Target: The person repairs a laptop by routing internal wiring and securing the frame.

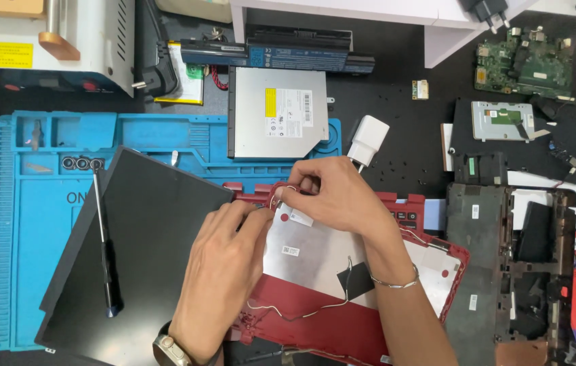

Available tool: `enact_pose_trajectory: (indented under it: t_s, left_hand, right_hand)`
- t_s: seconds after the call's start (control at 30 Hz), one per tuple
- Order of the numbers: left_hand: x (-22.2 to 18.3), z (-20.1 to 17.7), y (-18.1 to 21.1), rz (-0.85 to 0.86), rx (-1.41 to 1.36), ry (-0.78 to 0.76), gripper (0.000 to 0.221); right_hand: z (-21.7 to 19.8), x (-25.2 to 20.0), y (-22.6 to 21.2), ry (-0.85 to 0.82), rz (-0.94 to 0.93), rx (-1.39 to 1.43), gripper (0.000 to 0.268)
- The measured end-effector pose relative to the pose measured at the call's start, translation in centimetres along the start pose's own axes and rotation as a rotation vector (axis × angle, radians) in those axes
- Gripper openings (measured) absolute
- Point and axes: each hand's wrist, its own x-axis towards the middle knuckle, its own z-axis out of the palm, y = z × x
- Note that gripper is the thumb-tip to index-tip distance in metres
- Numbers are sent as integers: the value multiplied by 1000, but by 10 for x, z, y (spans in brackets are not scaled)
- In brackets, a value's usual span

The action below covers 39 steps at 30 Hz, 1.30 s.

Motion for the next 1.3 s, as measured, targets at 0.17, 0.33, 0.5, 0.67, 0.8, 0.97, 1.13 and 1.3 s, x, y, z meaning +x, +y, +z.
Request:
enact_pose_trajectory:
  t_s: [0.17, 0.33, 0.5, 0.67, 0.8, 0.97, 1.13, 1.3]
  left_hand:
    - [1, -1, 1, -57, -26, 20, 13]
    - [0, 0, -3, 3, -15, 42, 12]
    - [2, -2, -4, 4, -35, 54, 13]
    - [-3, -6, -8, -61, -127, 23, 14]
    - [-1, -10, -10, -117, -128, -15, 11]
    - [-1, -13, -12, -71, -126, -36, 10]
    - [-4, -13, -11, -49, -124, -94, 13]
    - [-5, -13, -3, -104, -20, -103, 11]
  right_hand:
    - [0, 0, -2, 5, -13, 7, 26]
    - [2, 0, 2, -24, -26, 24, 24]
    - [-1, 1, 2, -59, -52, 79, 18]
    - [3, -1, 0, -54, -50, -8, 19]
    - [3, 2, -2, -53, -42, -52, 21]
    - [5, 2, -2, -40, -49, -57, 21]
    - [7, 3, 2, -36, -37, -127, 24]
    - [6, 4, 4, -31, -71, -57, 25]
